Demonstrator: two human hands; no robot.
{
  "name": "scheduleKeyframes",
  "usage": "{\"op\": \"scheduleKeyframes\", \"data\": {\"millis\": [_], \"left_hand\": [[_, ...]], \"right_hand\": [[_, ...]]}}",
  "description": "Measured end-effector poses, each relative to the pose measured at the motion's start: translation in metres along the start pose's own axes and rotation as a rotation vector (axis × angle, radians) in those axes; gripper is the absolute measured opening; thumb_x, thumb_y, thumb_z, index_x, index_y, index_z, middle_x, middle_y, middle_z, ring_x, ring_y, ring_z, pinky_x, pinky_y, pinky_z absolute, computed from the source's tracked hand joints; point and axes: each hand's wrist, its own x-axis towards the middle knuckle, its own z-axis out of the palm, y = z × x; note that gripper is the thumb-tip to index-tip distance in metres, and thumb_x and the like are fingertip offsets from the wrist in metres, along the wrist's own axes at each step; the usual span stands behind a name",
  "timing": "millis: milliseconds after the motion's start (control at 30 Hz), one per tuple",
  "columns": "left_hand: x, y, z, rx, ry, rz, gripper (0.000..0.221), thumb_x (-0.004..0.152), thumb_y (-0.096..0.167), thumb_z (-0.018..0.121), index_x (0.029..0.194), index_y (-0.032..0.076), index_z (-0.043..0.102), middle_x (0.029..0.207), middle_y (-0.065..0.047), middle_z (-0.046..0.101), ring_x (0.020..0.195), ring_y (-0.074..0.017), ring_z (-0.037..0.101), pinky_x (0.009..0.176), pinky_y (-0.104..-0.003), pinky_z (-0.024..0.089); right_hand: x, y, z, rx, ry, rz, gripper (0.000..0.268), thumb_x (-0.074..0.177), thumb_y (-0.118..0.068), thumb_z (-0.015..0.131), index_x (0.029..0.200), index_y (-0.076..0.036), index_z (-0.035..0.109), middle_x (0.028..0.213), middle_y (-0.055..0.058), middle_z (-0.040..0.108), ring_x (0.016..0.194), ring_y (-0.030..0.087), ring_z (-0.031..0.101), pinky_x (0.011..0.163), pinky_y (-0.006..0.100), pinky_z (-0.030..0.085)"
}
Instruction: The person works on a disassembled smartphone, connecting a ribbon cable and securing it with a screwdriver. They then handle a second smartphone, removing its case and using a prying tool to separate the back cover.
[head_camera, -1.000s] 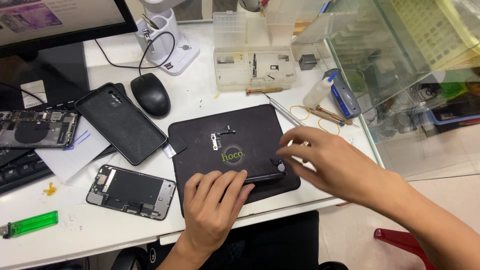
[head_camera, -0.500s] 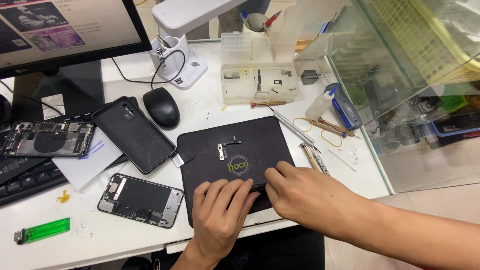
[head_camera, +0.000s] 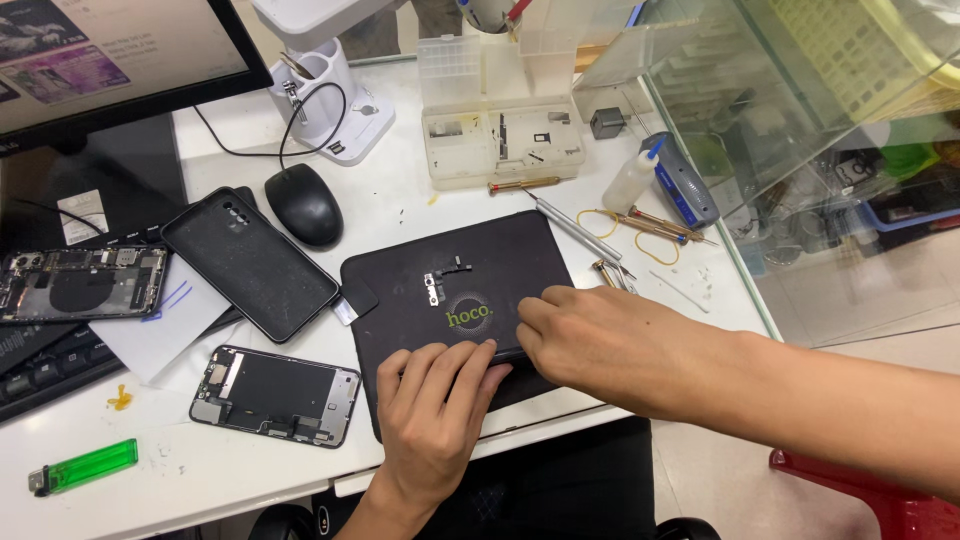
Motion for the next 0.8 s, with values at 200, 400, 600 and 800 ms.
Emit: {"op": "scheduleKeyframes", "data": {"millis": [200, 400, 600, 800], "left_hand": [[0.0, -0.001, 0.002, 0.013, 0.002, 0.0, 0.028, 0.084, 0.022, 0.086, 0.104, 0.004, 0.077, 0.095, -0.003, 0.073, 0.089, -0.0194, 0.066, 0.085, -0.037, 0.043], [-0.001, -0.001, 0.002, 0.009, -0.002, -0.009, 0.027, 0.084, 0.022, 0.086, 0.104, 0.004, 0.077, 0.095, -0.003, 0.074, 0.089, -0.0194, 0.066, 0.085, -0.037, 0.043], [0.0, 0.0, 0.002, 0.011, 0.006, -0.01, 0.027, 0.084, 0.021, 0.085, 0.103, 0.004, 0.077, 0.094, -0.003, 0.073, 0.089, -0.0193, 0.066, 0.085, -0.037, 0.042], [0.002, 0.0, -0.001, -0.004, -0.009, -0.007, 0.027, 0.084, 0.02, 0.086, 0.104, 0.004, 0.077, 0.094, -0.003, 0.073, 0.088, -0.0189, 0.066, 0.083, -0.036, 0.042]], "right_hand": [[0.0, 0.006, -0.001, 0.044, 0.054, 0.012, 0.017, 0.071, 0.004, 0.07, 0.087, 0.005, 0.064, 0.088, 0.013, 0.06, 0.082, 0.027, 0.067, 0.064, 0.04, 0.059], [0.0, 0.009, -0.002, 0.201, 0.106, 0.029, 0.016, 0.074, 0.001, 0.068, 0.089, 0.005, 0.064, 0.087, 0.014, 0.062, 0.08, 0.031, 0.067, 0.064, 0.042, 0.058], [-0.003, 0.013, -0.006, 0.229, 0.071, 0.053, 0.021, 0.07, 0.008, 0.068, 0.09, 0.001, 0.068, 0.089, 0.013, 0.063, 0.079, 0.033, 0.069, 0.064, 0.044, 0.056], [-0.001, 0.009, -0.009, 0.203, 0.005, 0.066, 0.021, 0.072, 0.008, 0.068, 0.093, 0.002, 0.067, 0.093, 0.015, 0.061, 0.074, 0.035, 0.07, 0.062, 0.046, 0.055]]}}
